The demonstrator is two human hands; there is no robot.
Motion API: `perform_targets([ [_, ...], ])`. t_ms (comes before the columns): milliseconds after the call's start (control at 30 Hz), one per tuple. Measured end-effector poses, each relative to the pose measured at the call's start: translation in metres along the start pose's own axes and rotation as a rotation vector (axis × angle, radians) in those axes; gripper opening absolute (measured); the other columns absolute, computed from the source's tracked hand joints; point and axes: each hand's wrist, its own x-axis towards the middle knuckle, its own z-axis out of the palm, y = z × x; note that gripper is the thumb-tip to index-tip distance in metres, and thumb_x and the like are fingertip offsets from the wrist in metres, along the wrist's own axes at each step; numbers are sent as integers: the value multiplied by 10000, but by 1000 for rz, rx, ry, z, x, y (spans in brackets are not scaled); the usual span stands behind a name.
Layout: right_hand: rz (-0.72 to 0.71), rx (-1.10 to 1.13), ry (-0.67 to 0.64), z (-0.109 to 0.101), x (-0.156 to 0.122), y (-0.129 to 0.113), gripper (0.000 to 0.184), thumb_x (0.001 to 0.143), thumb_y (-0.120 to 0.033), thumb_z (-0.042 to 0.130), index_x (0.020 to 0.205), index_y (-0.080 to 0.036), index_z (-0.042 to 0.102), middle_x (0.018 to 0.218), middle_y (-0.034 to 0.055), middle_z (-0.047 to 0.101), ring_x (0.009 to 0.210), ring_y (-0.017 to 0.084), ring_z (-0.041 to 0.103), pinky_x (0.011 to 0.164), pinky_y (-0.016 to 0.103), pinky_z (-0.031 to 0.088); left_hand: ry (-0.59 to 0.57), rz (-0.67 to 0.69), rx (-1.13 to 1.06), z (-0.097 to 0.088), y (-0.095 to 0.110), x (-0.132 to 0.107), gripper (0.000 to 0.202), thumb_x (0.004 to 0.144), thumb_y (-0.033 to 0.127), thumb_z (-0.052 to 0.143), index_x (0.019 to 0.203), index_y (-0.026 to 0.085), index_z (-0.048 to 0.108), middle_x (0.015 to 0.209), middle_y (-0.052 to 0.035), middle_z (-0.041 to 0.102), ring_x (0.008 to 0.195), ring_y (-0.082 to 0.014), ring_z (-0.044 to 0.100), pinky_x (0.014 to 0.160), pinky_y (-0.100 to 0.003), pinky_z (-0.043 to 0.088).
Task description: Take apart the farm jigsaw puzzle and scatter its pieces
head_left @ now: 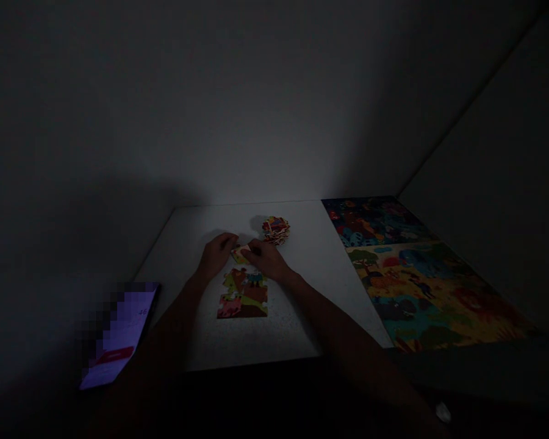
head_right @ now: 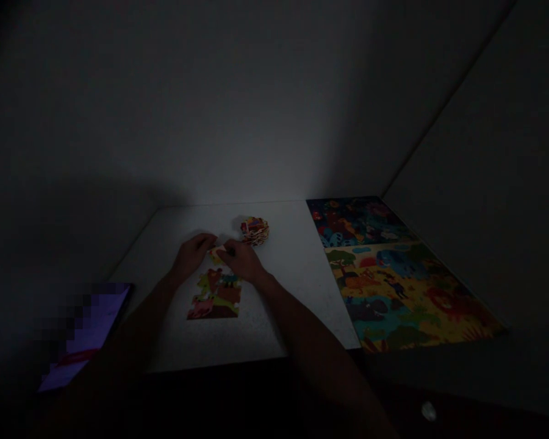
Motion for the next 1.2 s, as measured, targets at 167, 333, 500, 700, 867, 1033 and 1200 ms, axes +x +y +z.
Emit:
perform_targets([
  [167,-3,6,34,-3,1,0,261,848,-423,569,728,-194,527,655,-50,512,623,106,450,592,234,341,-33,42,38,3,-2,0,306,880,418,479,931,201,690,982,-63,744,903,-217,681,873,-334,521],
  [333,-9,-16,63,-11,-2,-6,285,830,-469,575,743,-200,535,662,-46,508,639,116,464,594,237,354,-38,83,80,5,-8,3,289,877,366,468,919,213,710,997,-72,745,954,-235,665,912,-354,502],
  [500,-61,-13,166,-32,-6,-19,311,827,-511,600,820,-201,590,729,-5,585,699,150,529,645,267,422,-82,174,161,6,-12,4,275,869,349,483,901,226,727,957,-70,740,922,-235,647,894,-364,489],
  [700,-121,2,406,-69,1,-28,372,896,-558,501,931,-201,601,844,41,656,778,177,588,701,295,473,-109,301,208,6,-15,5,252,863,326,506,734,205,684,825,-65,708,825,-211,627,877,-370,468],
  [867,-151,-92,354,-94,27,-23,398,888,-564,484,900,-191,620,823,44,654,771,172,583,710,291,467,-89,313,209,6,-13,5,258,861,335,511,721,206,686,831,-75,702,825,-220,618,867,-384,466],
  [1033,-146,-117,242,-99,40,-12,445,881,-591,475,910,-183,650,820,35,660,773,171,581,712,288,468,-88,297,217,6,-13,5,244,860,324,515,736,214,694,837,-61,707,834,-213,618,876,-384,464],
  [1200,-115,-101,178,-91,35,3,430,891,-560,492,964,-175,669,889,47,686,817,176,605,745,293,471,-104,290,225,5,-13,6,241,860,324,515,734,218,691,846,-60,706,833,-216,620,884,-391,465],
])
